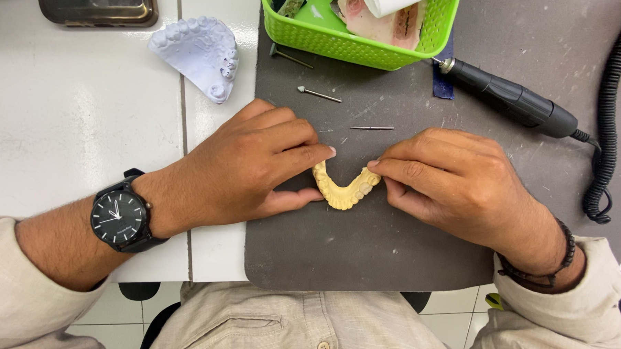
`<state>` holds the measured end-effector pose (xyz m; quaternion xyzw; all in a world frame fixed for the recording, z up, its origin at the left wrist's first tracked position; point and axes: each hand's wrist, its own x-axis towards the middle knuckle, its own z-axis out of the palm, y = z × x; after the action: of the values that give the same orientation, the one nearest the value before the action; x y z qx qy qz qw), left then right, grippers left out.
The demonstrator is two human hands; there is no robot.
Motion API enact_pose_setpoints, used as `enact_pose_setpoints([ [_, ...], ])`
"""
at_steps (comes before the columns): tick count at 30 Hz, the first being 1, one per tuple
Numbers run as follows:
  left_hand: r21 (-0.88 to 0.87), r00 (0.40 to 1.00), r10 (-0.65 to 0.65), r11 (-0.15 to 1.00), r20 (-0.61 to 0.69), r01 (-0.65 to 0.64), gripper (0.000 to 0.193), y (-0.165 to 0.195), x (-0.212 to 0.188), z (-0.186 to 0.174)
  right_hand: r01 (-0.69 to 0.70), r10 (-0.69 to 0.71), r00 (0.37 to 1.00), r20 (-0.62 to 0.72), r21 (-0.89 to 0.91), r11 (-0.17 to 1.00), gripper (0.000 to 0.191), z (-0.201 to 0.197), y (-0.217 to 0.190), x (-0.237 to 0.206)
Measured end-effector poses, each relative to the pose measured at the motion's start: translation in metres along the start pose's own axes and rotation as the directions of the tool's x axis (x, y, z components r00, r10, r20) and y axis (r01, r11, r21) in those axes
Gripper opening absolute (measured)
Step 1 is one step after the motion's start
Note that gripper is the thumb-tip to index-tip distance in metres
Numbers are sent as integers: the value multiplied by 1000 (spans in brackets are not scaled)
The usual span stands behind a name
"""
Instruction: The person uses a rotary grinding tool to smooth the surface of a yellow denture base, then presses the denture against a white dental model to check its fit, repeating grinding and fit-checking. The person turns the denture over and works on different areas while holding it by hand on a bench mat.
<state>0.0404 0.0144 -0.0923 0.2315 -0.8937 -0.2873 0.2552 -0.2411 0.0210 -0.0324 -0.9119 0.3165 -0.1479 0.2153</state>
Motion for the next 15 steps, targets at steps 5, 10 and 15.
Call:
enact_pose_setpoints([
  [5, 1, 1000, -7, 1000, 0, 7, 51, 0, -1, 1, 5, -5, 1000, -4, 10, 1000, 30, 1, 0, 0],
  [10, 0, 1000, -22, 1000, 17, 22, 54, 0, -2, 3, 3, -3, 1000, -2, 21, 1000, 30, 2, 0, 0],
  [15, 13, 999, -38, 999, -1, 38, 63, 2, 1, 2, -10, 11, 1000, -16, 63, 998, 27, 0, 1, -1],
])
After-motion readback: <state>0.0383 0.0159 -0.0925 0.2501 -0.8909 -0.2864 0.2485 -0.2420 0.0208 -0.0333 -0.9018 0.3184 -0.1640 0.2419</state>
